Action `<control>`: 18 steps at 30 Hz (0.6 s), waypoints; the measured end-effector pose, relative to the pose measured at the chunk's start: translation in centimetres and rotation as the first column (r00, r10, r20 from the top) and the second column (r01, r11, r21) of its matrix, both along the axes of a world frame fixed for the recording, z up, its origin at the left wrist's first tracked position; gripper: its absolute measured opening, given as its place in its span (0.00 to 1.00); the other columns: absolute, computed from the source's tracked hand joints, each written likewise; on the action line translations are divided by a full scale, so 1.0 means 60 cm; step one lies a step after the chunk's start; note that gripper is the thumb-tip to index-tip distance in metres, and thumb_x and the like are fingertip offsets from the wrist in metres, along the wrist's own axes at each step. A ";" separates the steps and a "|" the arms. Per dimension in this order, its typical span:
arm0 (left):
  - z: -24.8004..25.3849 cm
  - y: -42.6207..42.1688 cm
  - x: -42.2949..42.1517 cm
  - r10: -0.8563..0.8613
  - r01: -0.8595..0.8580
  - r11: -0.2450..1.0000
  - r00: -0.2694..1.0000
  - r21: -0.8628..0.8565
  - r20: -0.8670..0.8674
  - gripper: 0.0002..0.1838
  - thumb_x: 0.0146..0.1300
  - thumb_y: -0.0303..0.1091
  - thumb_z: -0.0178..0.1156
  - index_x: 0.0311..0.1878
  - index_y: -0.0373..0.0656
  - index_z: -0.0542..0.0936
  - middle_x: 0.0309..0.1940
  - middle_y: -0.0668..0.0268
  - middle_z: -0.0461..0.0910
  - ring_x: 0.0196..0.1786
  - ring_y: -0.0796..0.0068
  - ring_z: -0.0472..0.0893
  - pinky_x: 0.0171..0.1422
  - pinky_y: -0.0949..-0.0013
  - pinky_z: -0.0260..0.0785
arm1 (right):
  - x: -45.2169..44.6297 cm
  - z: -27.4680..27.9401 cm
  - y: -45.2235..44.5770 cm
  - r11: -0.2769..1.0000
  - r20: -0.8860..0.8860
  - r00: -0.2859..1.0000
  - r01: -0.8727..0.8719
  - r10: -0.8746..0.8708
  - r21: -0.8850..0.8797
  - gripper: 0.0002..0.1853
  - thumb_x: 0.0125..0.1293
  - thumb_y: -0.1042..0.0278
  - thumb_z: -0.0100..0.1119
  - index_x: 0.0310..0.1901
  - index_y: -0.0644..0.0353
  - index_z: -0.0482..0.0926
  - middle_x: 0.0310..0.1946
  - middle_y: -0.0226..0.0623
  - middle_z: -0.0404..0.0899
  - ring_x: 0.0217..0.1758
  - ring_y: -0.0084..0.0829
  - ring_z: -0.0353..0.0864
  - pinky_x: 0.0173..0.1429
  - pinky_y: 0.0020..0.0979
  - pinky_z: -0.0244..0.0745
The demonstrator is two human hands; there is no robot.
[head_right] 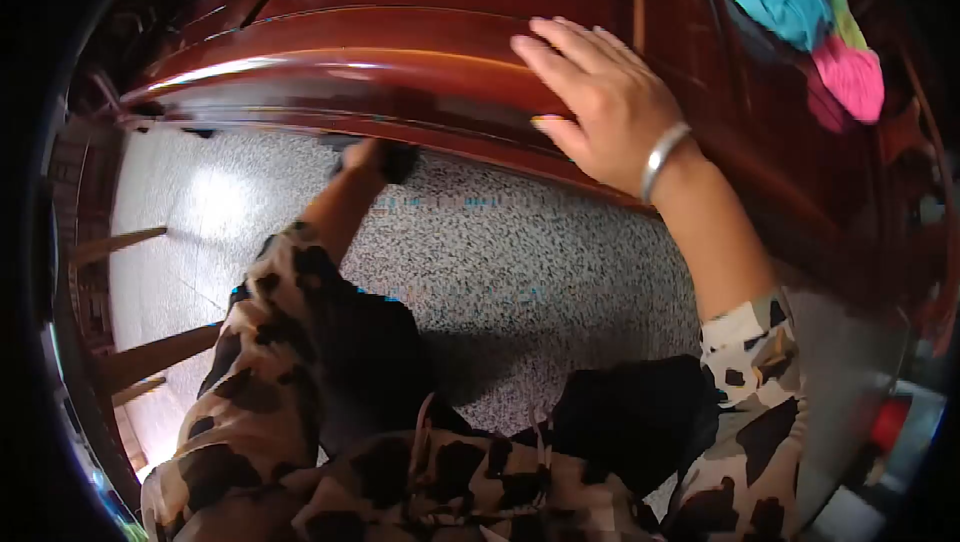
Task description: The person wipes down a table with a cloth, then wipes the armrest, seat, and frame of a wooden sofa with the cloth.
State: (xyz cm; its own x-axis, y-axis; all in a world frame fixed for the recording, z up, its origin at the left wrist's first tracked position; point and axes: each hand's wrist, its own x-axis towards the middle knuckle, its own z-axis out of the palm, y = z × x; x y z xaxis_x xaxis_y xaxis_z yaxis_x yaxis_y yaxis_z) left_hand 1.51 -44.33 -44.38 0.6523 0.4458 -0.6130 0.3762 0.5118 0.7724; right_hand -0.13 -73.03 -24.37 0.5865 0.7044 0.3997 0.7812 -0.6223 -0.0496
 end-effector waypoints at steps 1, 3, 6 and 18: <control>-0.046 0.053 0.013 -0.111 0.103 0.988 0.992 0.117 0.060 0.16 0.62 0.38 0.55 0.45 0.34 0.74 0.38 0.59 0.77 0.39 0.65 0.78 0.42 0.66 0.71 | -0.023 -0.005 -0.028 0.995 0.022 0.999 0.026 -0.028 0.097 0.27 0.49 0.71 0.62 0.55 0.63 0.71 0.56 0.46 0.69 0.61 0.44 0.68 0.65 0.42 0.62; -0.106 0.144 0.036 -0.198 0.206 0.978 0.964 -0.033 0.176 0.12 0.62 0.36 0.54 0.41 0.35 0.73 0.32 0.60 0.76 0.36 0.65 0.79 0.38 0.66 0.72 | -0.079 -0.026 -0.066 0.976 0.108 0.994 0.001 -0.026 0.219 0.18 0.48 0.77 0.57 0.45 0.67 0.75 0.51 0.46 0.74 0.56 0.46 0.72 0.62 0.44 0.65; -0.003 -0.033 -0.008 -0.154 0.173 0.972 0.980 -0.162 0.123 0.07 0.63 0.32 0.52 0.38 0.37 0.72 0.29 0.60 0.74 0.31 0.66 0.77 0.30 0.67 0.74 | -0.132 -0.098 -0.104 0.966 -0.042 0.997 -0.056 0.069 0.253 0.16 0.50 0.77 0.56 0.44 0.66 0.76 0.49 0.47 0.74 0.55 0.48 0.73 0.60 0.45 0.67; 0.052 -0.412 -0.157 -0.803 0.748 0.297 0.533 -0.594 0.269 0.14 0.65 0.34 0.46 0.50 0.36 0.70 0.43 0.55 0.75 0.45 0.61 0.77 0.50 0.59 0.72 | -0.149 -0.290 -0.191 0.215 -0.533 -0.134 0.972 0.835 0.093 0.21 0.59 0.52 0.59 0.50 0.55 0.74 0.43 0.35 0.78 0.45 0.34 0.77 0.49 0.40 0.73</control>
State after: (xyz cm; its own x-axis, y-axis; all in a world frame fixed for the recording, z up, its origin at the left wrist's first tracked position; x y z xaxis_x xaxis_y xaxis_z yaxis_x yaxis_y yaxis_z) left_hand -7.93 -69.06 -41.24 0.4375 -0.7080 -0.5544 0.8894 0.2498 0.3829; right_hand -9.05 -84.51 -41.79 0.6834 0.4392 -0.5832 -0.7189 0.5437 -0.4330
